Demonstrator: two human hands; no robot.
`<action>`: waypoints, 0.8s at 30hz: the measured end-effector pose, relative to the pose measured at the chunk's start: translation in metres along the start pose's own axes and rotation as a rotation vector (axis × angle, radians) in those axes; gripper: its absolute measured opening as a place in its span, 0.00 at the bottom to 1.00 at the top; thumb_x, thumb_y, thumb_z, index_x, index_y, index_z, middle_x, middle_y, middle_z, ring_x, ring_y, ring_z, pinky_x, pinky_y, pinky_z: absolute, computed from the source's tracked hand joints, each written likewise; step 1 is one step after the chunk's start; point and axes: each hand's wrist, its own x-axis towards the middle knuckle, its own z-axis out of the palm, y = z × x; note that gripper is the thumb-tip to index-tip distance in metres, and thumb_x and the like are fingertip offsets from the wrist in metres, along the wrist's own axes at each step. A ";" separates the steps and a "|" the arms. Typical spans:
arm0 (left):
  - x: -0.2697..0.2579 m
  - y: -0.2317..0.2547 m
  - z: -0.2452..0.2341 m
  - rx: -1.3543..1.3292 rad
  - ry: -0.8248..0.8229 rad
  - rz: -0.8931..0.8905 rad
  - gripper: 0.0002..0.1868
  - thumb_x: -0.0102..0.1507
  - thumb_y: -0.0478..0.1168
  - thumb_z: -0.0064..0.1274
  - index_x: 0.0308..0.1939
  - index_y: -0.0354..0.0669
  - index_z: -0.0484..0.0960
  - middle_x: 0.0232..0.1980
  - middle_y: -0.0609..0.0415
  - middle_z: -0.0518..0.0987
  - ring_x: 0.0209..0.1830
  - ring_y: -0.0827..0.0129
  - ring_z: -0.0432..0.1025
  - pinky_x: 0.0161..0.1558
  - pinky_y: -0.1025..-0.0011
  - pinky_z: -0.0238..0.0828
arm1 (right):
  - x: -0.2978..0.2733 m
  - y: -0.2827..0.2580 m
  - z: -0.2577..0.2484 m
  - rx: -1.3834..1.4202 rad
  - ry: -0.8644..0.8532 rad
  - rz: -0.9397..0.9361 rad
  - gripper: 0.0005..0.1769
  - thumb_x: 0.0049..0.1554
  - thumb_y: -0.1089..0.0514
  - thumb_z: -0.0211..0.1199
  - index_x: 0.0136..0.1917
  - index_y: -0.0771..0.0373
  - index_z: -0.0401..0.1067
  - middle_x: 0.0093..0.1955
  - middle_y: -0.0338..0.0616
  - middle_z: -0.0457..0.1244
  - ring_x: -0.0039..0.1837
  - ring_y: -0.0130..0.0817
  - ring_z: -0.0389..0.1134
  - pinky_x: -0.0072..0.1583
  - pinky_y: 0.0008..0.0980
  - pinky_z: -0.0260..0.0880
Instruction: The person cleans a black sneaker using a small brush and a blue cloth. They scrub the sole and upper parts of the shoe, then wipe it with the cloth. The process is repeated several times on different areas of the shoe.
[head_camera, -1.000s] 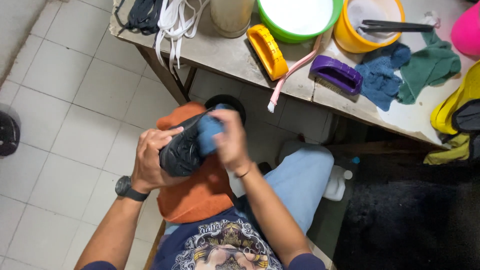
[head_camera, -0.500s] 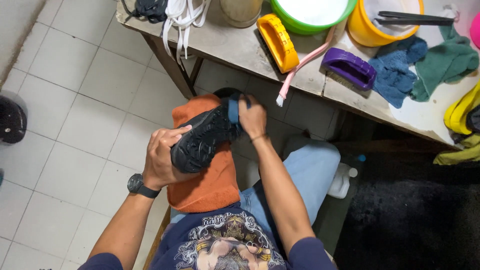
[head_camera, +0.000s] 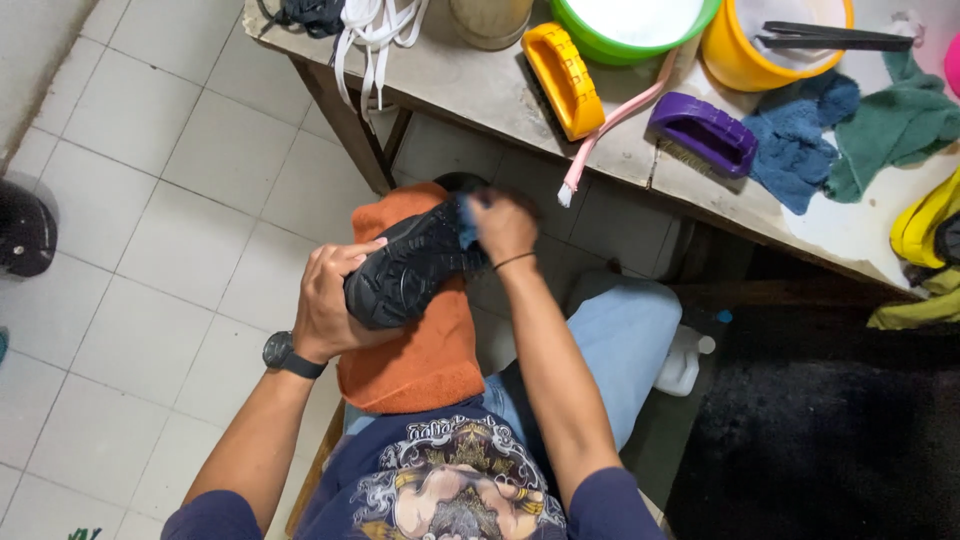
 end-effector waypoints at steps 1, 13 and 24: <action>-0.004 0.003 -0.003 0.002 -0.002 0.000 0.42 0.45 0.63 0.73 0.46 0.41 0.69 0.56 0.48 0.82 0.47 0.54 0.75 0.54 0.54 0.65 | 0.008 0.026 0.015 0.002 -0.001 0.000 0.22 0.59 0.32 0.58 0.53 0.45 0.81 0.45 0.50 0.72 0.54 0.55 0.74 0.55 0.55 0.75; -0.007 0.010 0.000 0.063 -0.027 -0.023 0.37 0.53 0.62 0.67 0.49 0.39 0.68 0.58 0.46 0.82 0.44 0.52 0.75 0.44 0.56 0.64 | -0.032 -0.044 0.009 0.316 0.159 -0.115 0.22 0.67 0.38 0.51 0.56 0.58 0.70 0.53 0.59 0.62 0.60 0.70 0.65 0.59 0.68 0.66; -0.006 0.002 -0.009 -0.063 -0.013 -0.075 0.47 0.42 0.65 0.75 0.48 0.40 0.68 0.57 0.45 0.82 0.47 0.52 0.75 0.52 0.56 0.63 | 0.018 -0.025 0.003 0.195 0.113 0.148 0.26 0.54 0.32 0.54 0.51 0.47 0.82 0.46 0.53 0.73 0.57 0.58 0.73 0.61 0.60 0.71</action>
